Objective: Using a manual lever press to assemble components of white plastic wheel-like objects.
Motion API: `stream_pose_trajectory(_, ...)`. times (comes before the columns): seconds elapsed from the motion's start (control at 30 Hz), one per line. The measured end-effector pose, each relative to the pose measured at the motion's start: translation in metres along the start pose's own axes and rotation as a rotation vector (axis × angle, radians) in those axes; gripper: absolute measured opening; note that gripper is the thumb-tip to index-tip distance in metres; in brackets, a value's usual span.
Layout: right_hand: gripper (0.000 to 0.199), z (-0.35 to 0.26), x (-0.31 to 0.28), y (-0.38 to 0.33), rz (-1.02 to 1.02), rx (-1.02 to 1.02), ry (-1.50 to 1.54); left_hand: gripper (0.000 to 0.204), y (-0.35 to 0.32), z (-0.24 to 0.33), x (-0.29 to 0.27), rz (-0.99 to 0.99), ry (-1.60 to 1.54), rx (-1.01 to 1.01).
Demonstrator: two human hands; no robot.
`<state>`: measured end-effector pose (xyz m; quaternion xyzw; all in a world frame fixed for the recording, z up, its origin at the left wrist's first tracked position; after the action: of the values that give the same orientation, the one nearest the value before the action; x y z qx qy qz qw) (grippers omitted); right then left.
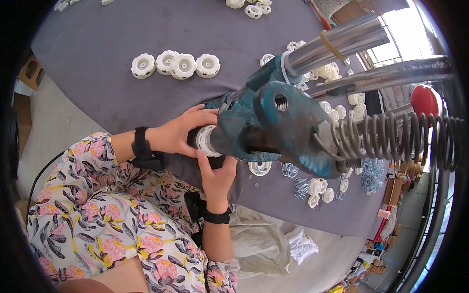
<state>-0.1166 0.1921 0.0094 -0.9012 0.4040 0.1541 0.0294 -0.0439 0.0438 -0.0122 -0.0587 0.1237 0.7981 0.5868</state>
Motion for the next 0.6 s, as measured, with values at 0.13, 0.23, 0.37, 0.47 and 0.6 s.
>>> stream_pose_trajectory(0.13, 0.058, 0.006, -0.003, -0.003, -0.076, 0.005, -0.07, 0.067, -0.002, -0.003, -0.002, -0.063, 0.009, -0.041)
stream_pose_trajectory(0.23, 0.059, 0.008, -0.003, -0.005, -0.069, -0.016, -0.075, 0.071, -0.005, -0.002, -0.001, -0.071, 0.055, -0.033)
stream_pose_trajectory(0.37, 0.05, 0.013, 0.002, -0.006, 0.008, -0.087, -0.023, 0.073, -0.009, -0.003, 0.0, -0.044, 0.096, -0.01)
stream_pose_trajectory(0.47, 0.053, 0.014, 0.002, -0.004, 0.007, -0.055, -0.051, 0.073, -0.007, -0.007, 0.0, -0.056, 0.097, -0.012)
stream_pose_trajectory(0.6, 0.061, 0.021, 0.004, 0.002, -0.043, -0.011, 0.099, 0.075, -0.004, -0.009, -0.001, -0.078, 0.037, -0.033)
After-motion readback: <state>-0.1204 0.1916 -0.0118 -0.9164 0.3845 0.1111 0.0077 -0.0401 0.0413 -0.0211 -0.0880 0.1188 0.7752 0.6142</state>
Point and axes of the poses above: each hand's wrist, its own y-axis towards the middle knuckle, its own x-axis out of the palm, z = x × y, the point moved 1 cm from there along y, towards the middle knuckle, and after that the axes turned 2 degrees about -x, right-handed, at the moved point
